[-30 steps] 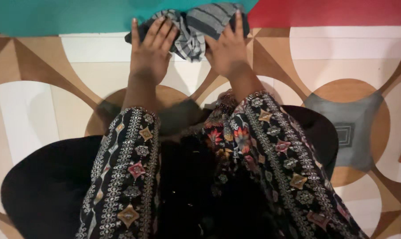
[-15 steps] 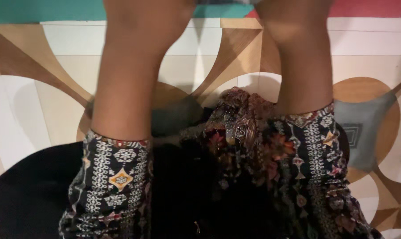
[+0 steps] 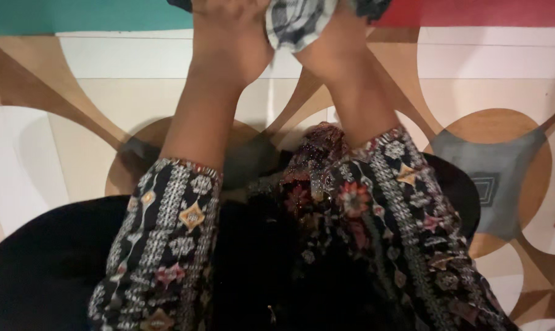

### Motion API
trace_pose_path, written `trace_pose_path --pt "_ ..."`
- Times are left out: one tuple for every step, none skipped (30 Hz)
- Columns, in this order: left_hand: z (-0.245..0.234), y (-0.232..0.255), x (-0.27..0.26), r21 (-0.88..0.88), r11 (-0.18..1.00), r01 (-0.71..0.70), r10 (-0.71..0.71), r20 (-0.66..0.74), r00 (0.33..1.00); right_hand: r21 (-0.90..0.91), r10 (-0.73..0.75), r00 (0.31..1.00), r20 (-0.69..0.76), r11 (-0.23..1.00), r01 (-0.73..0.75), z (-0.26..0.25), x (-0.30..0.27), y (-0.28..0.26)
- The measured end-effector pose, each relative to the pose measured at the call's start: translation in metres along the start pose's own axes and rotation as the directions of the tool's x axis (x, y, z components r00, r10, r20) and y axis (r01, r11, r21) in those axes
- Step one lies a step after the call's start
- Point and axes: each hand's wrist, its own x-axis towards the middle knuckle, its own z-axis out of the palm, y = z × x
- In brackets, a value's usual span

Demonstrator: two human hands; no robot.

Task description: The person sits on the floor and wipes the side of a wooden bed frame with a checkered cloth. The bed frame is painted in teal and red sections. The person uses both hands to rub the cloth along the surface, moving back and forth repeatedly.

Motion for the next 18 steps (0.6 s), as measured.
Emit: trace_pose_path --pt "0.002 -0.003 -0.007 0.064 0.998 0.026 -0.034 0.129 0.991 -0.002 -0.048 0.999 -0.010 0.999 0.048 0.006 -0.007 -0.003" --pt "0.005 -0.006 -0.015 0.130 0.990 0.045 -0.077 0.253 0.965 -0.085 -0.108 0.994 0.003 0.991 0.107 0.012 -0.009 -0.004" --pt "0.007 -0.008 -0.022 0.199 0.979 0.053 -0.125 0.367 0.922 -0.164 -0.168 0.986 0.011 0.972 0.168 0.016 -0.014 -0.004" --pt "0.009 -0.010 -0.030 0.282 0.959 0.006 -0.108 0.349 0.931 -0.276 -0.236 0.972 0.026 0.932 0.233 0.020 -0.018 -0.004" --pt "0.010 -0.011 -0.039 0.363 0.931 -0.038 -0.091 0.333 0.938 -0.219 -0.239 0.970 0.051 0.944 0.245 0.021 -0.023 -0.001" --pt "0.013 -0.012 -0.045 0.441 0.894 -0.079 -0.073 0.319 0.945 -0.162 -0.244 0.967 0.077 0.953 0.254 0.020 -0.030 0.001" --pt "0.015 -0.013 -0.051 0.441 0.894 -0.076 -0.091 0.345 0.934 -0.103 -0.249 0.963 0.106 0.960 0.260 0.021 -0.036 0.002" --pt "0.017 -0.014 -0.054 0.441 0.894 -0.073 -0.108 0.372 0.922 -0.161 -0.193 0.963 0.187 0.961 0.224 0.024 -0.038 0.002" --pt "0.018 -0.015 -0.056 0.441 0.895 -0.070 -0.126 0.399 0.908 -0.219 -0.130 0.955 0.265 0.957 0.191 0.027 -0.039 0.001" --pt "0.020 -0.015 -0.055 0.437 0.898 -0.055 -0.159 0.437 0.886 -0.279 -0.062 0.939 0.338 0.946 0.162 0.028 -0.037 0.001" --pt "0.022 -0.012 -0.053 0.435 0.899 -0.039 -0.191 0.472 0.861 -0.274 0.016 0.921 0.389 0.957 0.099 0.030 -0.035 -0.001" --pt "0.024 -0.009 -0.050 0.434 0.901 -0.022 -0.223 0.505 0.834 -0.273 0.093 0.894 0.438 0.961 0.034 0.033 -0.031 -0.004" --pt "0.022 -0.008 -0.050 0.429 0.903 -0.027 -0.232 0.538 0.810 -0.273 0.166 0.857 0.489 0.962 -0.030 0.036 -0.028 -0.006" --pt "0.021 -0.007 -0.052 0.424 0.905 -0.031 -0.240 0.570 0.786 -0.343 0.210 0.822 0.530 0.939 -0.019 0.038 -0.026 -0.007" --pt "0.021 -0.006 -0.053 0.418 0.908 -0.032 -0.251 0.603 0.757 -0.409 0.256 0.781 0.569 0.912 -0.002 0.041 -0.027 -0.006" --pt "0.025 -0.006 -0.051 0.426 0.904 -0.026 -0.275 0.626 0.730 -0.472 0.304 0.739 0.602 0.881 0.022 0.045 -0.028 -0.004" --pt "0.031 -0.005 -0.048 0.433 0.901 -0.019 -0.297 0.649 0.701 -0.360 0.166 0.840 0.516 0.932 0.036 0.048 -0.031 0.000" --pt "0.037 -0.005 -0.046 0.439 0.898 -0.013 -0.318 0.670 0.671 -0.245 0.036 0.916 0.400 0.967 0.069 0.052 -0.035 0.005"
